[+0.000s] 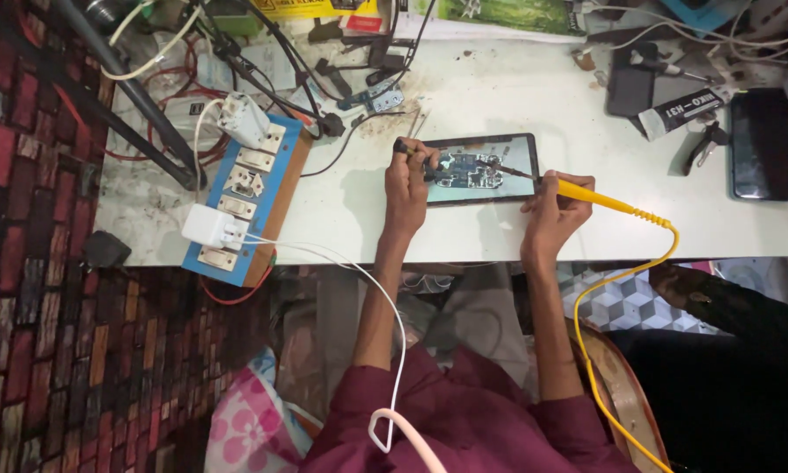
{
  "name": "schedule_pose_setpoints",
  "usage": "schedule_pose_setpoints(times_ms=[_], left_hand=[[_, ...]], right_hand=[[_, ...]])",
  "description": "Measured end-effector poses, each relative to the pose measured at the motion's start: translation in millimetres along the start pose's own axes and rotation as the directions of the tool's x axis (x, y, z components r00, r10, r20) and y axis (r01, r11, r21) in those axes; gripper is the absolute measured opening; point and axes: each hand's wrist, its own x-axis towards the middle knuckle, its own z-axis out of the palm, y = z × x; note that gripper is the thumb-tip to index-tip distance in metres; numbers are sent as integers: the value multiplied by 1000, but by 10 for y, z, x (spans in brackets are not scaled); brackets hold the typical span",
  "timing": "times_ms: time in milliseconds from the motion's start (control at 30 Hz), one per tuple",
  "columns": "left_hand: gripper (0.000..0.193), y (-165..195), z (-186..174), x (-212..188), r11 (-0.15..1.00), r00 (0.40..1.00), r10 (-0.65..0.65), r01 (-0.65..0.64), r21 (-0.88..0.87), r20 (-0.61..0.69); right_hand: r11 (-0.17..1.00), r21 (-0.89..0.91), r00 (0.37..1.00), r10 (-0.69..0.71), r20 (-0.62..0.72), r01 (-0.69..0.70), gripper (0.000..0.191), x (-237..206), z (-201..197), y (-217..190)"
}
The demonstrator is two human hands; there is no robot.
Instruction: The person uses a soldering iron and a small tool to work on a disassembled tablet's internal circuit board. They repeatedly apply the soldering iron to various points on the board while holding the device steady.
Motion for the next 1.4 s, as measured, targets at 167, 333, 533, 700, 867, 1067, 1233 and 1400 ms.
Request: schedule_pose_setpoints(times_ms=[167,333,533,700,867,1067,1233,1400], left_hand=[[28,28,6,-1,1000,1000,5,-5,28,-9],[31,46,19,2,999,1000,22,-22,32,-13],[33,-28,19,-30,998,998,64,-64,-17,-1],[33,-58,6,-53,999,999,29,-28,38,-37],[28,38,24,-29,997,998,59,-61,-41,-39],[25,114,25,-37,999,999,51,-51,17,-19],[24,139,25,15,997,998,54,-54,61,14],[27,115,21,-18,995,992,99,-100,15,80]], right_hand=[[999,-14,997,-45,-55,44,14,-14,-15,35],[995,96,999,3,-43,2,14,40,-37,67],[1000,0,999,-27,-18,27,15,40,-65,109],[997,-75,1000,-14,-11,13,16,28,-77,114],[998,-38,999,-47,-4,46,14,31,-2,34],[993,-113,999,-42,-29,38,17,-9,52,-47],[985,-165,998,-58,-35,52,20,-30,90,-92],[986,-140,996,-92,-17,89,20,-49,98,-119]])
